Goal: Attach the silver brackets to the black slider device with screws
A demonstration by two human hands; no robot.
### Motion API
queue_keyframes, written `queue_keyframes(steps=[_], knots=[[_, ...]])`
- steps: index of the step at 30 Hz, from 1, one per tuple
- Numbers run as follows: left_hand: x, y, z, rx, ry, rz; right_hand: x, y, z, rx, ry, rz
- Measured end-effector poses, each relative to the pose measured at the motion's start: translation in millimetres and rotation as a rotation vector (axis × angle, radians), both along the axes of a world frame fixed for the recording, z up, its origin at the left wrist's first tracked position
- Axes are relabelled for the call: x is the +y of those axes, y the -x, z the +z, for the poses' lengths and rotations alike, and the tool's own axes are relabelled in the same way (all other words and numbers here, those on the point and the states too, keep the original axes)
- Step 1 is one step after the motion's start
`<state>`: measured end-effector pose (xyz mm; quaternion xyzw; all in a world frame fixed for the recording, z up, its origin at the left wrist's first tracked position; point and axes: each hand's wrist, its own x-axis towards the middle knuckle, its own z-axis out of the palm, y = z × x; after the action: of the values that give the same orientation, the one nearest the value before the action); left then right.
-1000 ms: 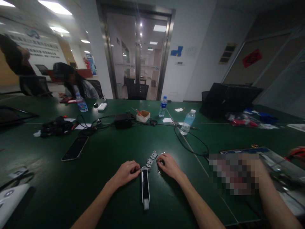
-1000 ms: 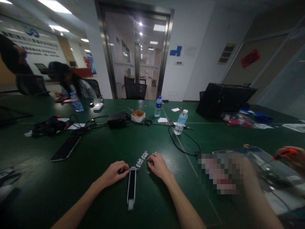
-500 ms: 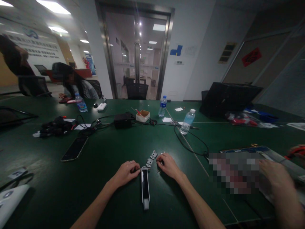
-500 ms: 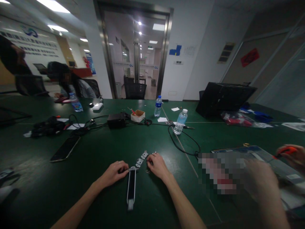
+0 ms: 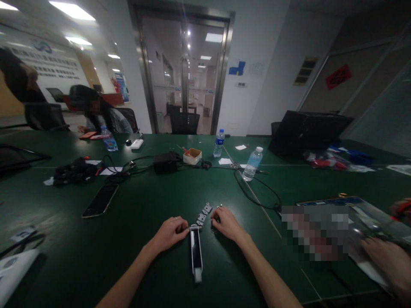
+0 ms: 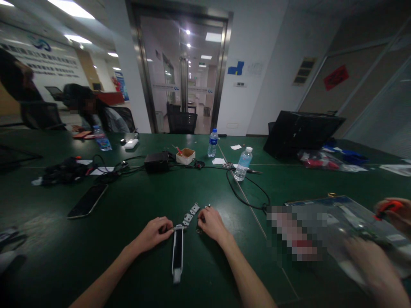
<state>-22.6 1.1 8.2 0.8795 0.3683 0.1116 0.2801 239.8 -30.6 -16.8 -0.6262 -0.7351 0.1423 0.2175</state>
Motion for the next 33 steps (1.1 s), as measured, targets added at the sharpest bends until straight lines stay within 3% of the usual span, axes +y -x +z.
queue_keyframes(steps=[12, 18, 26, 33], knots=[[-1, -1, 0.3, 0.018, -0.007, 0.019, -2, 1, -0.2, 0.027, -0.005, 0.011], [-3, -1, 1.0, 0.003, -0.017, 0.011, -7, 12, 5.2, 0.137, -0.057, 0.066], [-1, 2, -9.7, -0.076, -0.1, 0.01, -13, 30, 4.9, 0.285, -0.167, 0.151], [-4, -1, -8.5, -0.188, -0.211, 0.004, -20, 43, 4.6, 0.409, -0.133, 0.212]])
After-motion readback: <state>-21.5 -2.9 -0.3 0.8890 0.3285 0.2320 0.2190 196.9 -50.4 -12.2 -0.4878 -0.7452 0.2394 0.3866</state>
